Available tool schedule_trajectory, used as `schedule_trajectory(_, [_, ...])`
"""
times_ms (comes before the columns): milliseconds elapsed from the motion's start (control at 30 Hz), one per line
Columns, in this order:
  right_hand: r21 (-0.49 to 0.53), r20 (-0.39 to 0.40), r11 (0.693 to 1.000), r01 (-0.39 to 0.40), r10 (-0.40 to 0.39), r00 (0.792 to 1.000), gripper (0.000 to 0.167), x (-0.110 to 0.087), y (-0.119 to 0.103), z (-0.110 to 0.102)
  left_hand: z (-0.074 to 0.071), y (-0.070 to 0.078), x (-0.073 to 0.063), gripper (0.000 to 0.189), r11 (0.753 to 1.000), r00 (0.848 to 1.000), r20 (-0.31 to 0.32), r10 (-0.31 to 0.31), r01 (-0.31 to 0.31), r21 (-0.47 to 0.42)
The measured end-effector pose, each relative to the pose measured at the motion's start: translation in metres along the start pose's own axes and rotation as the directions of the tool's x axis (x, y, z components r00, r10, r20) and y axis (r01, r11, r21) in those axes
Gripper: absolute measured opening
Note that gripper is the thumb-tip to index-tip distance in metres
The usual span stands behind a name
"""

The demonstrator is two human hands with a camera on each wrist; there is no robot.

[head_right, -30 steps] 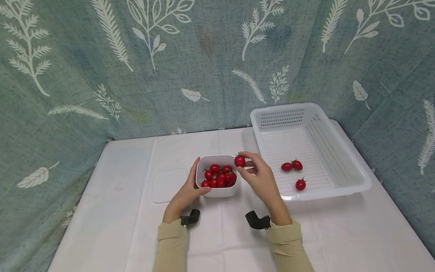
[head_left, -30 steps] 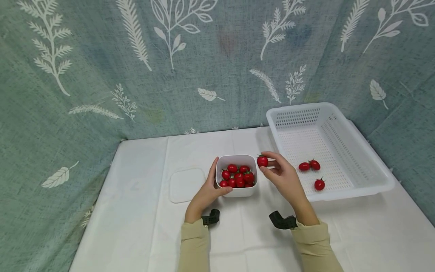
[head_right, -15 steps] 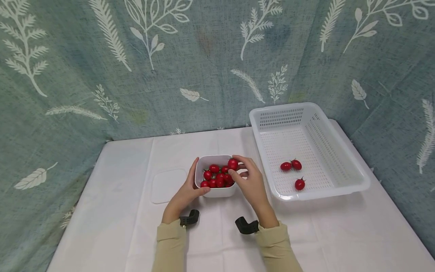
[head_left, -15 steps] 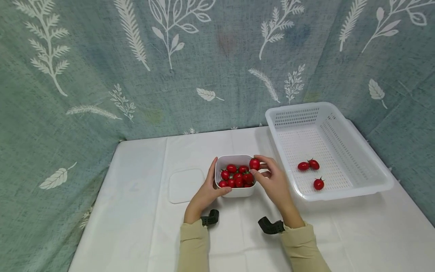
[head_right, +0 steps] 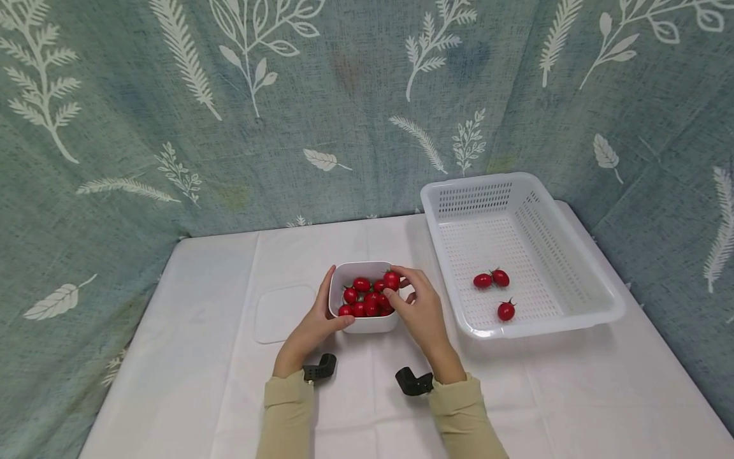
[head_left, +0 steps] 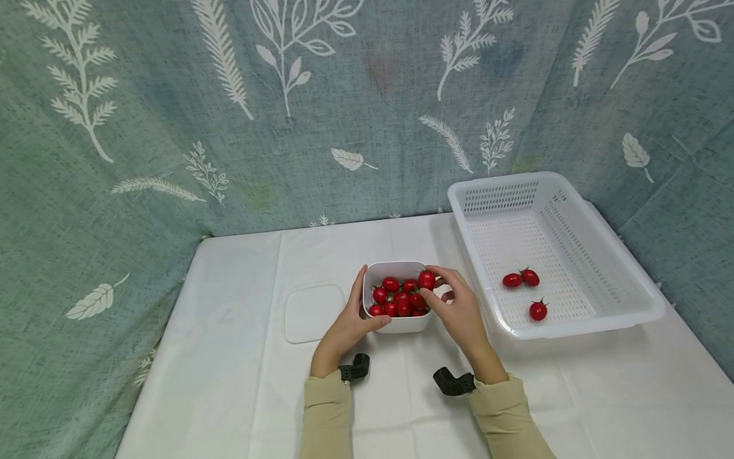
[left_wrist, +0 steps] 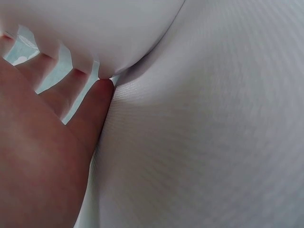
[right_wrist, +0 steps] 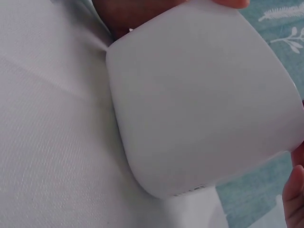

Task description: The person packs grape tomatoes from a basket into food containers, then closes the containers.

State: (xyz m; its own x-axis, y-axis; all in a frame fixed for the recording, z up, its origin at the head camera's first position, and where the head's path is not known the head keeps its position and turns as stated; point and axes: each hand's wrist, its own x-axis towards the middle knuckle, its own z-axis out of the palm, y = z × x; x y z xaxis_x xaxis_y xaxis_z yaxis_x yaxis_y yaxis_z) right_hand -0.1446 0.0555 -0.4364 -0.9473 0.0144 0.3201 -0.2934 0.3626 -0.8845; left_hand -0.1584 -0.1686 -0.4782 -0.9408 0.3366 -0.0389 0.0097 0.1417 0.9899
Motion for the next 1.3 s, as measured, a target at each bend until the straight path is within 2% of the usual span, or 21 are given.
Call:
schedule_trajectory(400, [-0.030, 0.008, 0.999, 0.040, -0.040, 0.999, 0.042, 0.000, 0.012, 0.004, 0.001, 0.003, -0.001, 0.095, 1.000, 1.000, 0.000, -0.012, 0.012, 0.000])
schedule_trajectory(667, [-0.074, 0.011, 0.991, 0.110, -0.109, 0.994, 0.040, 0.001, 0.018, 0.007, 0.000, 0.004, -0.001, 0.095, 1.000, 1.000, 0.001, -0.013, 0.013, 0.006])
schedule_trajectory(833, [-0.098, 0.011, 0.987, 0.128, -0.128, 0.992, 0.040, 0.000, 0.019, 0.007, 0.002, 0.020, -0.007, 0.094, 1.000, 0.999, 0.022, -0.027, 0.027, -0.009])
schedule_trajectory(933, [-0.106, 0.013, 0.986, 0.132, -0.131, 0.991, 0.040, 0.000, 0.018, 0.007, 0.003, 0.029, -0.010, 0.095, 0.999, 0.999, 0.031, -0.032, 0.032, -0.002])
schedule_trajectory(1300, [-0.102, 0.030, 0.989, 0.107, -0.104, 0.994, 0.035, 0.000, 0.018, 0.007, 0.003, 0.029, -0.010, 0.095, 1.000, 0.999, 0.023, -0.027, 0.027, 0.011])
